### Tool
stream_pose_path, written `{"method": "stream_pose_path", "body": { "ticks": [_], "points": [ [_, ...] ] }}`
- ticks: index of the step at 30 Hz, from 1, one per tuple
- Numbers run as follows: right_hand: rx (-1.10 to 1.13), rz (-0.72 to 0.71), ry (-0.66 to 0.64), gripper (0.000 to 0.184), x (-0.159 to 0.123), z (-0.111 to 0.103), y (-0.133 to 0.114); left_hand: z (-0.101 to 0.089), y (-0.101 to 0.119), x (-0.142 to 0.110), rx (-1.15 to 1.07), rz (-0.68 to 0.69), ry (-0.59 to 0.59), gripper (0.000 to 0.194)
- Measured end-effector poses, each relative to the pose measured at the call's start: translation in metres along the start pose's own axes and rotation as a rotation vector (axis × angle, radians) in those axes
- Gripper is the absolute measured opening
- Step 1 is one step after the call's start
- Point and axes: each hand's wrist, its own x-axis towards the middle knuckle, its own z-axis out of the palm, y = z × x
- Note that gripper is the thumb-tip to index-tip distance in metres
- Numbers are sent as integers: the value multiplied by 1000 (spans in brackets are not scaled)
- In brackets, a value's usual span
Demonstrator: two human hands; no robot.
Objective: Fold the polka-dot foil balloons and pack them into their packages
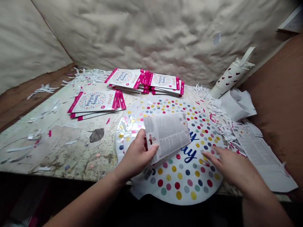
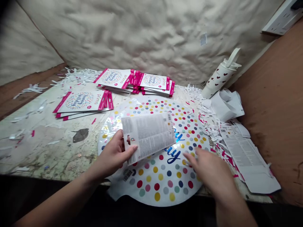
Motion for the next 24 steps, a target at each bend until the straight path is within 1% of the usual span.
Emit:
{"method": "stream_pose_path", "body": {
  "ticks": [1,2,3,4,5,6,7,8,9,10,11,12,13,14,15,16,17,18,20,21,22,23,24],
  "points": [
    [-89,22,95,42,-2,-9,5,-3,8,-2,146,73,-17,55],
    [-110,15,206,57,-3,-17,4,-5,17,-5,279,156,-53,59],
    [-58,-35,288,68,-4,-22,-1,-7,26,-8,386,252,-104,60],
    [59,-103,319,69,-4,-26,-11,-8,35,-11,451,353,-140,58],
    [225,-163,315,61,-4,-28,-24,-9,42,-14,461,442,-139,56],
    [413,-195,295,48,-3,-28,-37,-11,48,-16,418,504,-108,54],
    [602,-191,278,33,-1,-25,-50,-13,52,-18,342,531,-64,55],
    [768,-162,277,22,1,-21,-61,-16,52,-20,260,530,-26,57],
    [897,-123,293,17,4,-15,-69,-21,51,-22,198,513,-7,56],
    [980,-89,302,16,8,-9,-75,-28,48,-22,181,501,-11,51],
    [1024,-83,296,20,12,-2,-76,-36,43,-23,219,511,-18,41],
    [1037,-97,279,27,15,4,-75,-48,38,-22,304,543,22,32],
    [1021,-117,260,35,17,9,-70,-62,32,-21,434,589,118,28],
    [971,-126,243,40,17,14,-64,-78,26,-17,586,629,252,29],
    [892,-123,226,42,16,19,-56,-96,21,-12,758,649,425,33],
    [790,-121,203,39,12,23,-47,-115,15,-5,950,610,541,39],
    [678,-132,175,33,7,26,-40,-133,9,5,1079,521,611,41],
    [571,-161,136,27,1,30,-33,-150,2,16,1174,458,618,41],
    [403,-284,57,22,-15,36,-26,-176,-11,39,1266,310,495,40],
    [337,-371,24,22,-23,38,-25,-184,-16,50,1276,281,444,39],
    [272,-467,-6,25,-31,40,-26,-187,-21,60,1275,265,401,39],
    [202,-562,-33,30,-38,42,-29,-187,-23,68,1268,269,378,38],
    [129,-654,-52,36,-44,44,-32,-182,-23,74,1259,285,369,37]
  ]
}}
